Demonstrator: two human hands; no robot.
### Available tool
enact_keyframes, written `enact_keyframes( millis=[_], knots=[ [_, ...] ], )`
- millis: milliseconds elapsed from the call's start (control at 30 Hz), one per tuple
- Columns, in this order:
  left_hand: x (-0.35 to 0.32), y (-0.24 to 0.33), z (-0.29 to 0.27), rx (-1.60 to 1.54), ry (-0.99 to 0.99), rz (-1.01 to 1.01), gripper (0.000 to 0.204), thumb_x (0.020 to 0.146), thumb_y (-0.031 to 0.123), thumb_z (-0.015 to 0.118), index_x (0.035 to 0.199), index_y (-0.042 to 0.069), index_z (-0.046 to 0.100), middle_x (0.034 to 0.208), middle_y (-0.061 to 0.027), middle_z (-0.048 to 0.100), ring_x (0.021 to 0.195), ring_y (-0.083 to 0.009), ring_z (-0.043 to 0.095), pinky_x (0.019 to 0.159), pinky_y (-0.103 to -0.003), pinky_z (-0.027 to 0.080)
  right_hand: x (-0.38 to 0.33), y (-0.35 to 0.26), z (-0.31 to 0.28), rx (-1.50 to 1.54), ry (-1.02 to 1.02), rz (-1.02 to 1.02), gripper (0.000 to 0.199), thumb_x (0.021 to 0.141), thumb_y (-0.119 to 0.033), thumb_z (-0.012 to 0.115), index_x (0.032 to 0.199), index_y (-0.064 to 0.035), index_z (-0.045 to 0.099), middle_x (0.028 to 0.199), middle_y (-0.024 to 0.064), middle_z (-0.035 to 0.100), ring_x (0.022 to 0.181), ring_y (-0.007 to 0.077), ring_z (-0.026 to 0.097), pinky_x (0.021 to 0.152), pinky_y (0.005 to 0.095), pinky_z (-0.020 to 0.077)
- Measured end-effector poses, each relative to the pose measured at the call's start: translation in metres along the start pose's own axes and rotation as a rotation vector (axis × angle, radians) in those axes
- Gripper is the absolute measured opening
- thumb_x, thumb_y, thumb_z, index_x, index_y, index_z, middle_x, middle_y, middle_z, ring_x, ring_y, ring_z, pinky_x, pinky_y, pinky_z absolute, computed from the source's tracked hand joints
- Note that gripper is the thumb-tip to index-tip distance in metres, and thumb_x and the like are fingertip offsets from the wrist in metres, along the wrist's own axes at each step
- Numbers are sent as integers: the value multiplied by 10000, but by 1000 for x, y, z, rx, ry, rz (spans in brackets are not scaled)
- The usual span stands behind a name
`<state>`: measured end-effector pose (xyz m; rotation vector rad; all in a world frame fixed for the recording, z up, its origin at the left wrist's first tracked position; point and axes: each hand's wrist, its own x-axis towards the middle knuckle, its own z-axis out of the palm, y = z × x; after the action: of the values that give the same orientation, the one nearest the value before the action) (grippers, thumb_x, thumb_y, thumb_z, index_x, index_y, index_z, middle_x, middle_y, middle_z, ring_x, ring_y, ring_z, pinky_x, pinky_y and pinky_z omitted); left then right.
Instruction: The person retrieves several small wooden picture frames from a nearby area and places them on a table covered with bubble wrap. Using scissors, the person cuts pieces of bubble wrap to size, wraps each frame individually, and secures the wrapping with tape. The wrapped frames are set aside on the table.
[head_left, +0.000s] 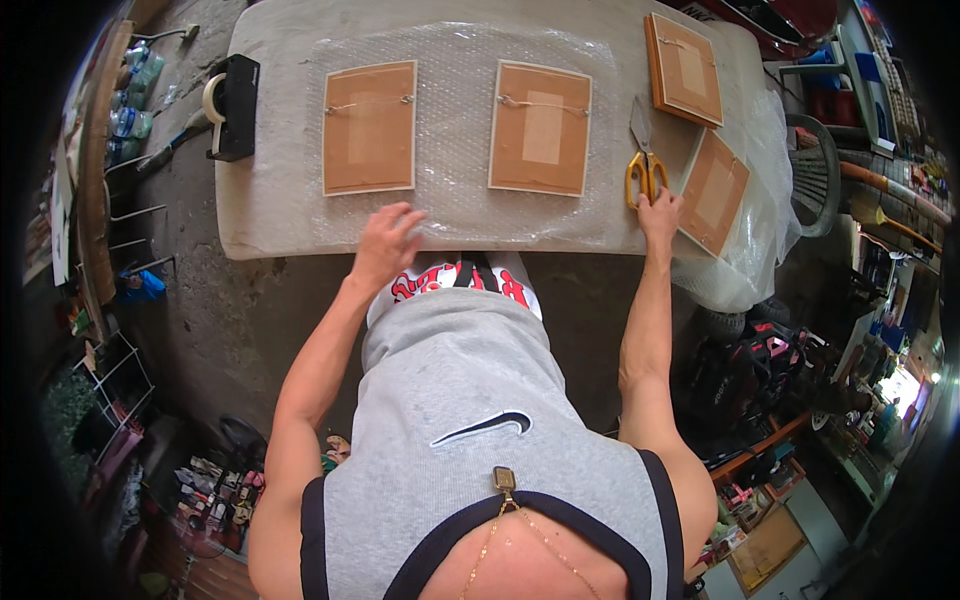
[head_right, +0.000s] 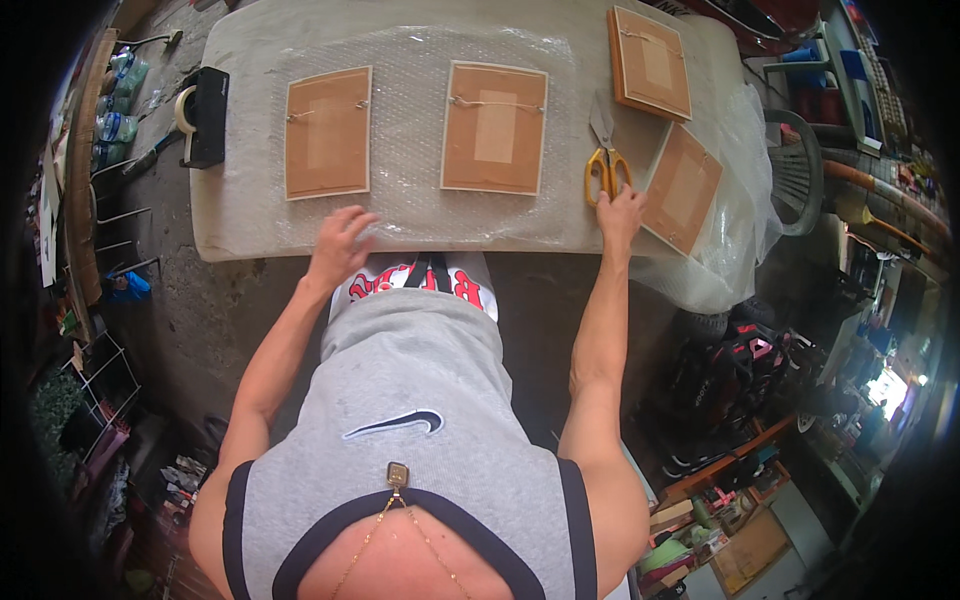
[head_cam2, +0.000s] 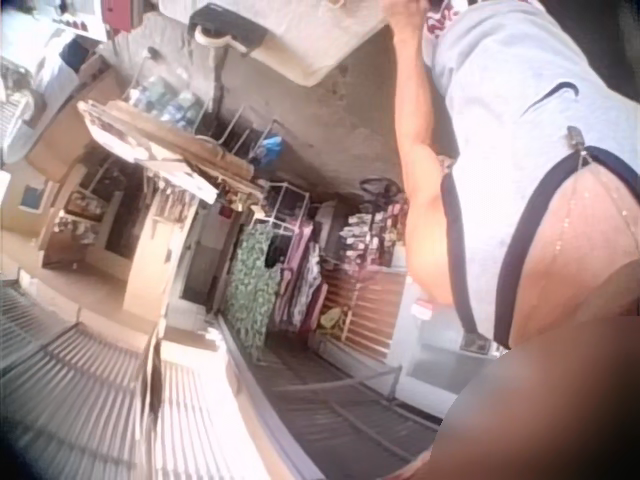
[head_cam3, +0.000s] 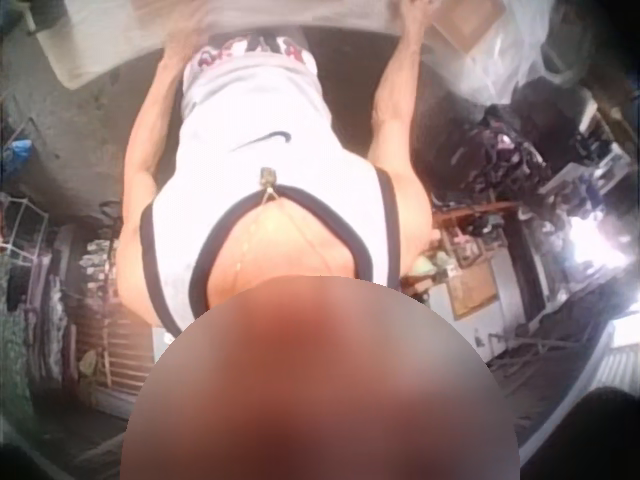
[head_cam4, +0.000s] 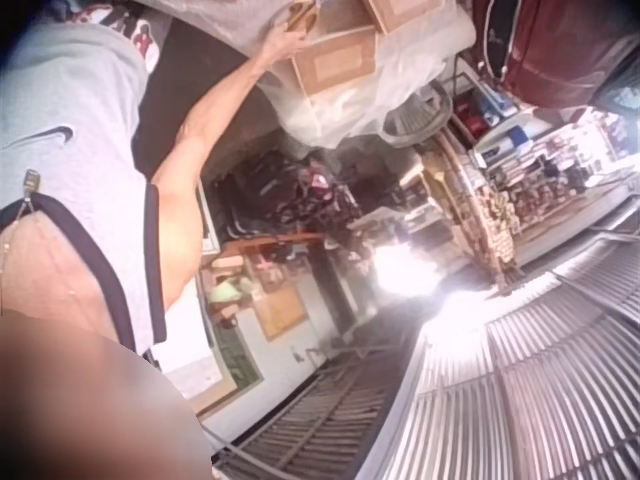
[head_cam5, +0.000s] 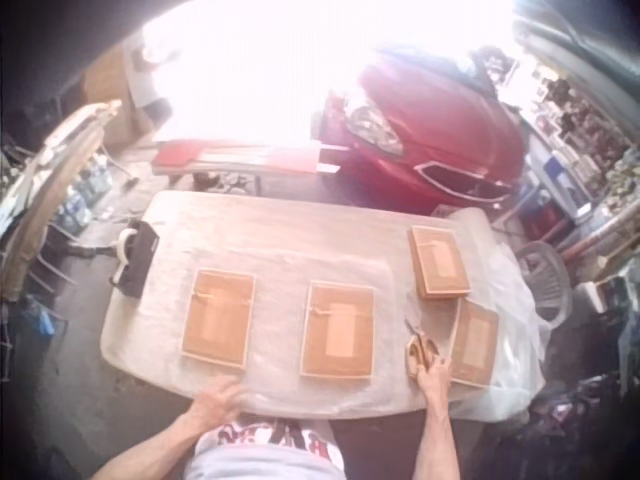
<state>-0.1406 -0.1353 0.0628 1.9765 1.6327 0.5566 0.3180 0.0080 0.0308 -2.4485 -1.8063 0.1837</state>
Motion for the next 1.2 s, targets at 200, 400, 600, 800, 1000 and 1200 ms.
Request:
enact_keyframes(
  millis=[200, 400, 600, 800, 1000, 1200],
  knots=[
    [-14, 21, 34, 158, -3, 0, 323, 753, 196, 686, 1062, 152, 602, 1006, -73, 553, 1000, -261, 497, 829, -414, 398, 17, -5, -10, -121, -183, -104, 450, 714, -215, 612, 1079, 44, 569, 1065, 214, 577, 1070, 394, 527, 920, 447, 431],
    [-18, 19, 32, 189, -106, 20, 326, 767, 243, 679, 1061, 133, 592, 986, -72, 567, 990, -266, 512, 796, -420, 403, 40, -3, 8, 99, -108, -192, 359, 689, -157, 593, 990, 39, 585, 929, 201, 612, 834, 384, 594, 763, 418, 491],
    [-7, 11, 28, 74, -232, -47, 308, 823, 312, 643, 1040, 102, 584, 918, -106, 618, 858, -297, 604, 735, -428, 446, 46, -10, -17, 1063, -641, 408, 234, 713, 11, 547, 939, -44, 573, 731, 50, 567, 673, 172, 579, 612, 324, 470],
    [3, 9, 37, -358, -287, -429, 338, 841, 345, 633, 908, 14, 626, 727, -153, 663, 665, -281, 659, 620, -381, 516, -113, -59, -42, 1628, -639, 257, 204, 800, -51, 662, 954, -60, 528, 811, 73, 612, 731, 176, 613, 682, 327, 516],
    [12, 17, 37, -633, -411, -736, 345, 845, 357, 656, 916, 20, 647, 706, -58, 639, 566, -116, 603, 505, -274, 481, -258, -98, -24, 1414, -810, 447, 241, 861, -203, 680, 953, -55, 515, 872, 110, 635, 716, 158, 623, 644, 308, 527],
    [62, 33, 56, -273, 51, -67, 369, 753, 309, 727, 959, 34, 593, 771, -126, 659, 720, -304, 639, 661, -382, 500, -303, -103, -8, 1095, -755, 487, 463, 820, -509, 676, 790, -70, 533, 770, 19, 573, 694, 91, 555, 639, 251, 481]
  ],
)
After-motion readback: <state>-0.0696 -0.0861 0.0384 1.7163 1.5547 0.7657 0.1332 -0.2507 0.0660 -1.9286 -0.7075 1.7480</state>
